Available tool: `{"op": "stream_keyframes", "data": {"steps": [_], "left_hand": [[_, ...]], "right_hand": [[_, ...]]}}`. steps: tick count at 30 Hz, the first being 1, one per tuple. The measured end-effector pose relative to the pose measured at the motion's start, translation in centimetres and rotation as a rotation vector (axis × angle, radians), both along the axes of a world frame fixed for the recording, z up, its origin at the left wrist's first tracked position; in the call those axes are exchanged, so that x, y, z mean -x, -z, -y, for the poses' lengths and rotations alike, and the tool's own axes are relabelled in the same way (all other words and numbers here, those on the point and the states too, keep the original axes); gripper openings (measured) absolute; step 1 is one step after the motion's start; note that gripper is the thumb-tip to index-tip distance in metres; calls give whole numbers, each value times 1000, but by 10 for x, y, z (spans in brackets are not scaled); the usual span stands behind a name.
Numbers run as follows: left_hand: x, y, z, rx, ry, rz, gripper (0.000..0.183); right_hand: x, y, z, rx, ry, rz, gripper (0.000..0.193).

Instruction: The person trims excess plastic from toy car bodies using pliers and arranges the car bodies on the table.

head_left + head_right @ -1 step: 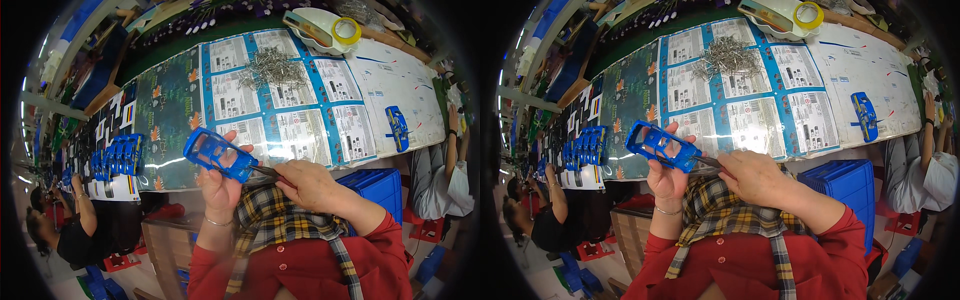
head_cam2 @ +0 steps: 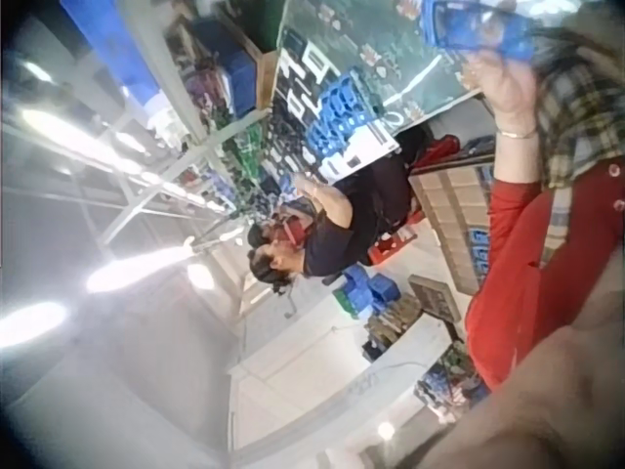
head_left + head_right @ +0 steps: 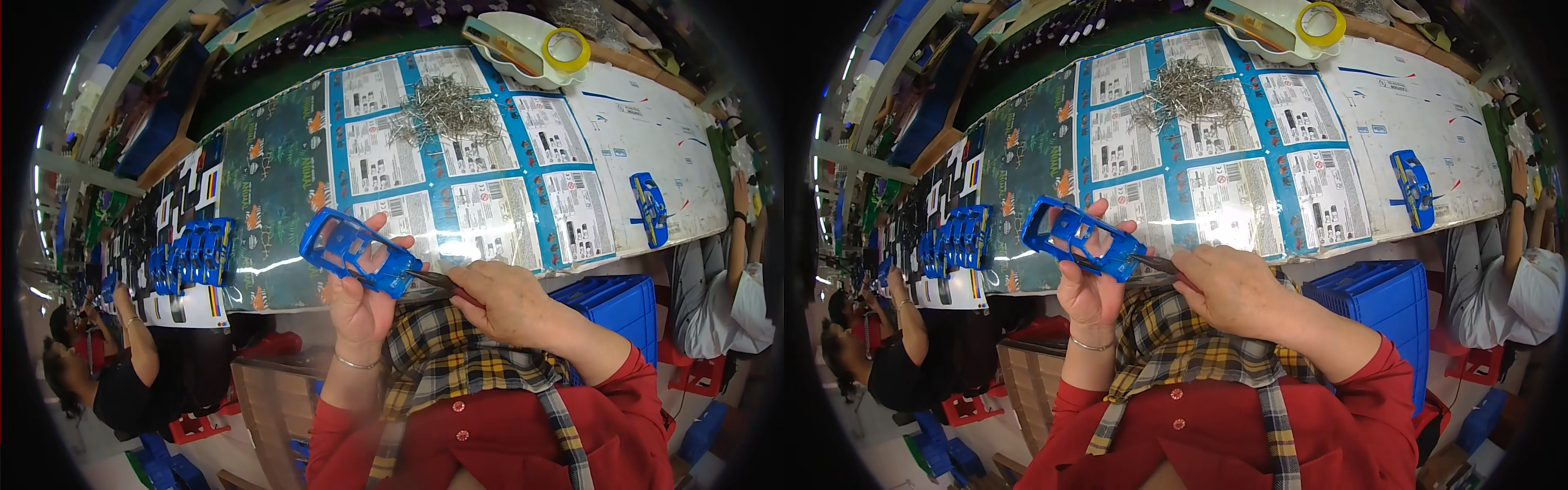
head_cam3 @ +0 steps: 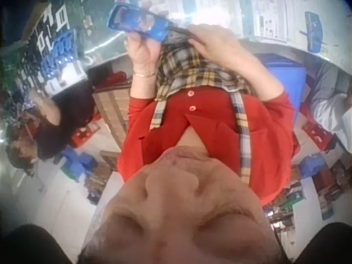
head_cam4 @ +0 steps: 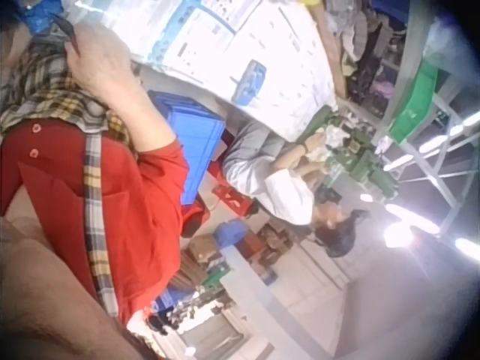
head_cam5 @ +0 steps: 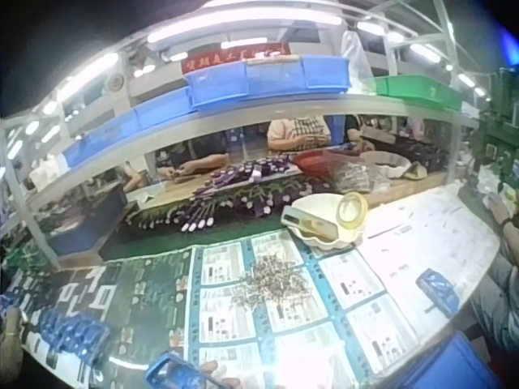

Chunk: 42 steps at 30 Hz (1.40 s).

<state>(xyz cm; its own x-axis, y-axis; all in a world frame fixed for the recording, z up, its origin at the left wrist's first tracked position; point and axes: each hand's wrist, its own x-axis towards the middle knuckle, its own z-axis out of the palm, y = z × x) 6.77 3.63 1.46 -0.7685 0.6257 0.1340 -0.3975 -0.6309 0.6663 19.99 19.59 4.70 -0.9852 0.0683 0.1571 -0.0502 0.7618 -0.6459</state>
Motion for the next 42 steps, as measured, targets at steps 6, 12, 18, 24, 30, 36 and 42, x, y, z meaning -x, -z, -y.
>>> {"op": "stream_keyframes", "data": {"steps": [6, 12, 18, 24, 30, 36, 42], "left_hand": [[1, 5, 1, -14, 8, -50, 81], [0, 3, 1, -17, 24, -53, 80], [-1, 3, -1, -62, 50, -25, 73], [-8, 2, -3, 62, -40, -114, 77], [-13, 2, -6, 159, -120, -226, 86], [-17, 0, -10, 272, -204, -226, 79], [-19, 4, -13, 357, -281, -127, 79]], "right_hand": [[-1, 0, 2, -87, -2, -54, 26], [1, 3, -2, -106, -27, -92, 27], [1, 2, -6, -183, -46, -112, 28], [4, -4, -8, -296, -80, -130, 26], [5, -15, -9, -433, -124, -64, 31], [6, -22, -8, -486, -160, -52, 32], [5, -22, -2, -513, -110, -62, 30]]}}
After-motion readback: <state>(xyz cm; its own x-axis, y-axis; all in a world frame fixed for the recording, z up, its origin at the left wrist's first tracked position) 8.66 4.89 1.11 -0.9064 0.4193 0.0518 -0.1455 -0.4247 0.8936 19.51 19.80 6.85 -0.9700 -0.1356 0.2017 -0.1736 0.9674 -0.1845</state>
